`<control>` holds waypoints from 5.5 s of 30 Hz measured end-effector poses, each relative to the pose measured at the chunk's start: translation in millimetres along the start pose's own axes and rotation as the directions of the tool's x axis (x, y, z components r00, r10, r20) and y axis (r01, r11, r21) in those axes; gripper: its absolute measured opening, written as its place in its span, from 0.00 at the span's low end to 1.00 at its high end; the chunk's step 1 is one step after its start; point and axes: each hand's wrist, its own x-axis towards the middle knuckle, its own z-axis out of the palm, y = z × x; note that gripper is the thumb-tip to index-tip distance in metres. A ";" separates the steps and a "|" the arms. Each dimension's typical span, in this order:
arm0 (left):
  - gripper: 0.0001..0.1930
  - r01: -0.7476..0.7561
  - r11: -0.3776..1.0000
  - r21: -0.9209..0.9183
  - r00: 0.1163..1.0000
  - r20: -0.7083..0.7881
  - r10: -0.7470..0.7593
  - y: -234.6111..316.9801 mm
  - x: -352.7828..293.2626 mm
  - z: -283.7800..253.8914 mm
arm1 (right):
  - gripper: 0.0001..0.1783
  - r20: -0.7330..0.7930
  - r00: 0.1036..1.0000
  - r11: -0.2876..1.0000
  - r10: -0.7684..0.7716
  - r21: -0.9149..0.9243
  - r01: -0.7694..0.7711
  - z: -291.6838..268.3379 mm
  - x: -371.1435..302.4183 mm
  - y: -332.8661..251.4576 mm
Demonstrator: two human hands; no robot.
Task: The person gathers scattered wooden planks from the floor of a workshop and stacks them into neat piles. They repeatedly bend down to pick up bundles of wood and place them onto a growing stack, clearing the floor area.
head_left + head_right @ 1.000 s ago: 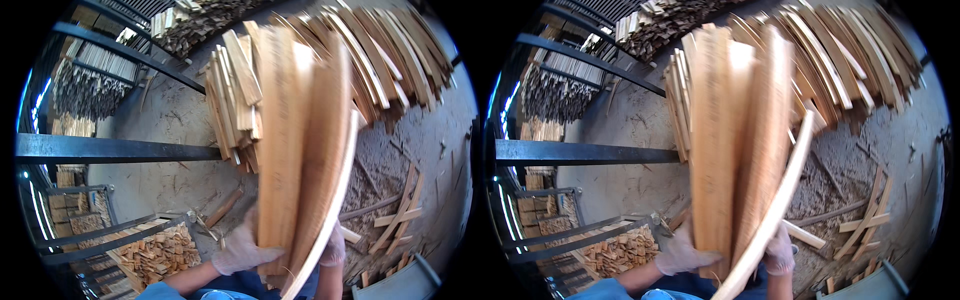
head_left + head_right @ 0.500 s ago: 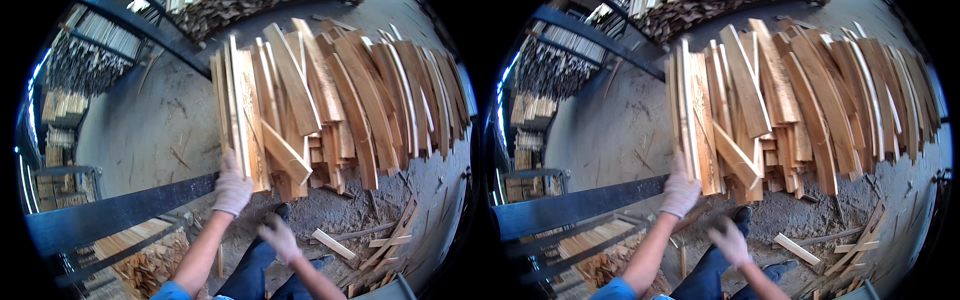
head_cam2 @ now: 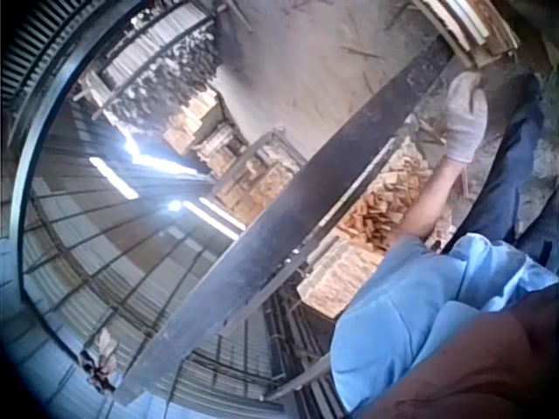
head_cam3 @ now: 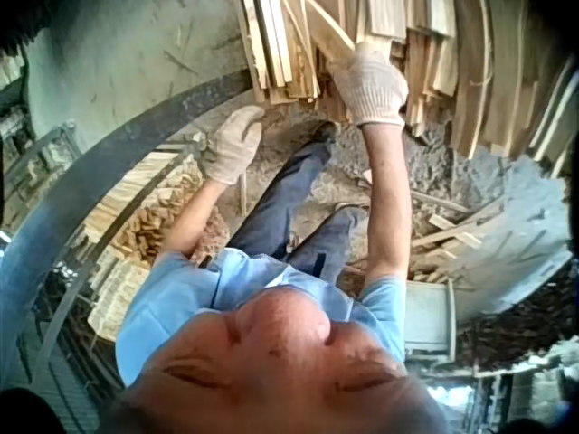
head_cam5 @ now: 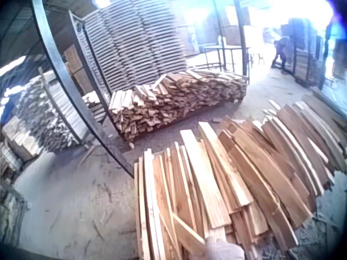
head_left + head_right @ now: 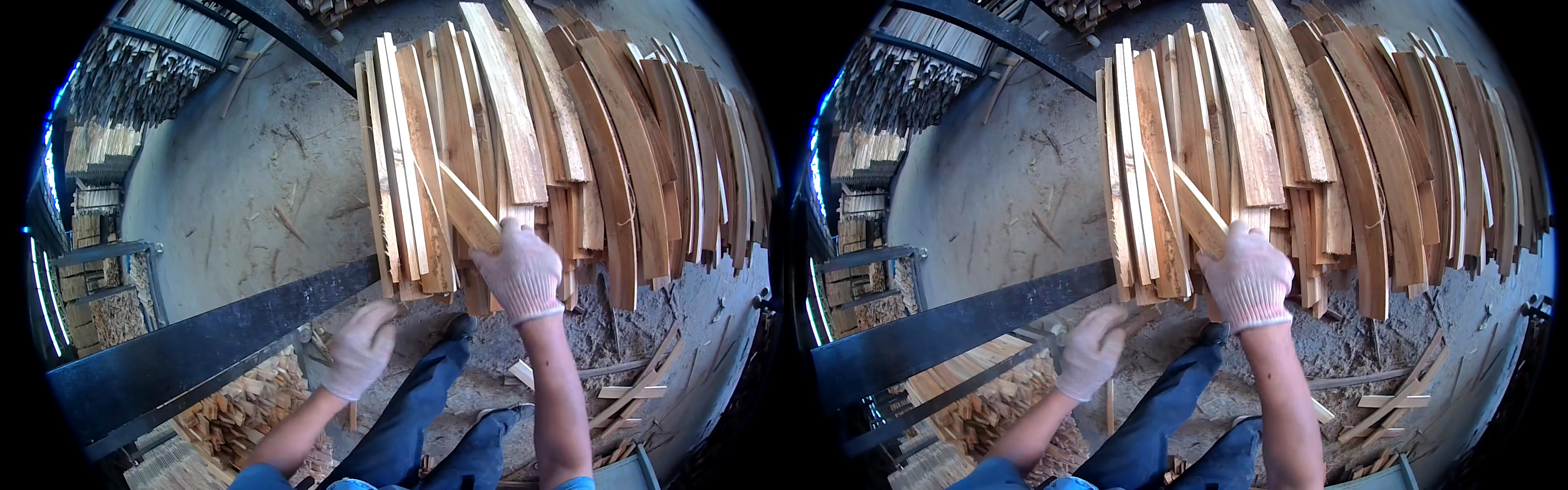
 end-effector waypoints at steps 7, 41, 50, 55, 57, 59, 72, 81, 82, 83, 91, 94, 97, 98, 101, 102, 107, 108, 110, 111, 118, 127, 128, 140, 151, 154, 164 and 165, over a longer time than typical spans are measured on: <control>0.59 0.492 0.454 -0.743 0.843 0.276 -0.462 -99.0 145.1 -33.3 | 0.22 0.054 0.995 0.997 -0.080 0.000 0.080 9.0 10.7 6.2; 0.38 0.419 0.882 -0.214 0.907 0.145 -0.396 -63.7 239.9 -5.1 | 0.21 0.100 0.984 0.805 0.147 0.566 -0.177 -6.5 -80.6 16.9; 0.33 0.548 0.817 0.182 0.813 0.114 -0.571 -223.6 33.3 -47.6 | 0.32 0.384 0.831 0.611 0.403 0.562 -0.557 140.0 -244.9 145.8; 0.32 0.392 0.842 0.369 0.751 0.401 -0.525 -172.1 -75.5 38.5 | 0.36 0.448 0.589 0.549 0.673 0.231 -0.803 214.2 -429.7 250.2; 0.32 0.357 0.892 0.276 0.758 0.472 -0.450 -140.5 -96.6 70.1 | 0.36 0.579 0.423 0.424 0.697 0.142 -0.894 217.0 -466.1 275.8; 0.31 0.314 0.930 0.192 0.764 0.530 -0.367 -112.8 -108.7 104.8 | 0.35 0.604 0.365 0.346 0.709 0.154 -0.926 227.8 -498.3 291.4; 0.30 0.249 0.968 -0.034 0.787 0.589 -0.182 26.8 -269.0 240.5 | 0.35 0.558 0.540 0.351 0.630 0.416 -0.839 226.0 -589.7 366.7; 0.31 0.580 0.811 -0.071 0.479 0.836 -0.269 81.0 -337.1 363.1 | 0.36 0.502 0.351 0.203 0.790 0.327 -0.923 175.6 -683.4 430.7; 0.31 0.622 0.780 -0.075 0.463 0.838 -0.288 76.4 -341.5 374.8 | 0.37 0.430 0.380 0.180 0.819 0.437 -0.881 180.9 -682.7 437.4; 0.31 0.579 0.812 -0.075 0.493 0.825 -0.275 71.4 -339.4 384.0 | 0.37 0.431 0.381 0.174 0.818 0.447 -0.877 183.0 -681.1 449.5; 0.31 0.767 0.631 -0.113 0.503 0.716 -0.483 -12.0 -347.6 494.6 | 0.42 0.411 0.399 0.344 0.819 0.205 -0.916 228.5 -607.8 562.3; 0.25 0.932 0.304 -0.195 0.351 0.689 -0.634 -28.8 -348.0 567.6 | 0.45 0.318 0.415 0.337 0.852 0.274 -0.901 233.7 -602.0 630.6; 0.26 0.965 0.151 -0.215 0.260 0.698 -0.667 -51.3 -335.9 662.7 | 0.47 0.271 0.386 0.348 0.882 0.180 -0.920 241.7 -615.6 712.5; 0.30 0.972 0.129 -0.197 0.232 0.712 -0.663 -62.5 -328.2 691.6 | 0.52 0.225 0.437 0.327 0.871 0.399 -0.857 247.2 -623.6 733.5; 0.38 0.939 0.074 -0.337 0.294 0.671 -0.680 -98.9 -296.1 759.2 | 0.67 0.002 0.695 0.695 0.719 -0.016 -0.719 248.8 -598.1 785.7; 0.40 0.910 0.070 -0.408 0.338 0.634 -0.696 -107.6 -286.4 775.5 | 0.67 -0.044 0.807 0.806 0.589 -0.045 -0.591 248.7 -576.0 788.9; 0.43 0.874 0.193 -0.447 0.385 0.392 -0.835 -73.6 -259.3 814.1 | 0.39 0.080 0.997 0.994 0.012 -0.108 -0.003 272.1 -451.1 764.9; 0.42 0.926 -0.049 -0.375 0.208 0.611 -0.764 -26.4 -261.8 819.7 | 0.33 0.071 0.997 0.996 -0.016 -0.088 0.022 293.9 -442.5 778.3; 0.33 0.618 0.448 -0.646 0.786 0.515 -0.341 -65.3 -288.9 800.1 | 0.26 0.480 0.877 0.998 0.018 -0.054 0.009 303.7 -392.4 756.3; 0.31 0.546 0.492 -0.678 0.829 0.356 -0.430 -76.9 -289.4 801.7 | 0.31 0.485 0.874 0.999 0.036 -0.039 -0.020 317.0 -376.9 743.3; 0.39 0.586 0.618 -0.523 0.809 0.423 -0.409 -26.7 -275.1 793.8 | 0.34 0.408 0.890 0.870 0.201 0.343 -0.354 304.5 -399.7 733.6; 0.32 -0.207 0.970 -0.124 0.881 0.407 0.240 103.3 -284.4 812.7 | 0.57 -0.034 0.173 0.156 0.984 0.627 -0.763 257.9 -453.9 978.6; 0.32 -0.297 0.952 -0.072 0.823 0.487 0.293 113.5 -289.4 828.5 | 0.60 0.162 0.273 0.148 0.948 0.537 -0.831 259.0 -458.4 994.3; 0.26 -0.478 0.858 0.187 0.349 0.937 -0.009 175.1 -271.4 1007.7 | 0.40 0.002 0.402 0.216 0.916 0.841 -0.497 315.0 -457.9 922.6; 0.41 -0.166 0.979 -0.116 0.387 0.906 0.173 145.6 -317.4 982.3 | 0.47 0.146 0.216 -0.039 0.965 0.899 -0.435 335.3 -447.9 968.3; 0.44 0.033 0.992 -0.118 0.458 0.884 0.090 146.1 -322.9 954.8 | 0.40 0.056 0.232 0.067 0.971 0.869 -0.491 326.9 -451.1 935.9; 0.51 0.452 0.790 -0.415 0.749 0.658 -0.083 102.0 -288.0 846.5 | 0.29 0.064 0.780 0.617 0.623 0.573 -0.539 303.0 -394.6 754.4; 0.44 0.487 0.748 -0.451 0.764 0.635 -0.115 93.5 -276.7 839.9 | 0.31 0.151 0.788 0.591 0.596 0.582 -0.559 301.9 -385.8 733.0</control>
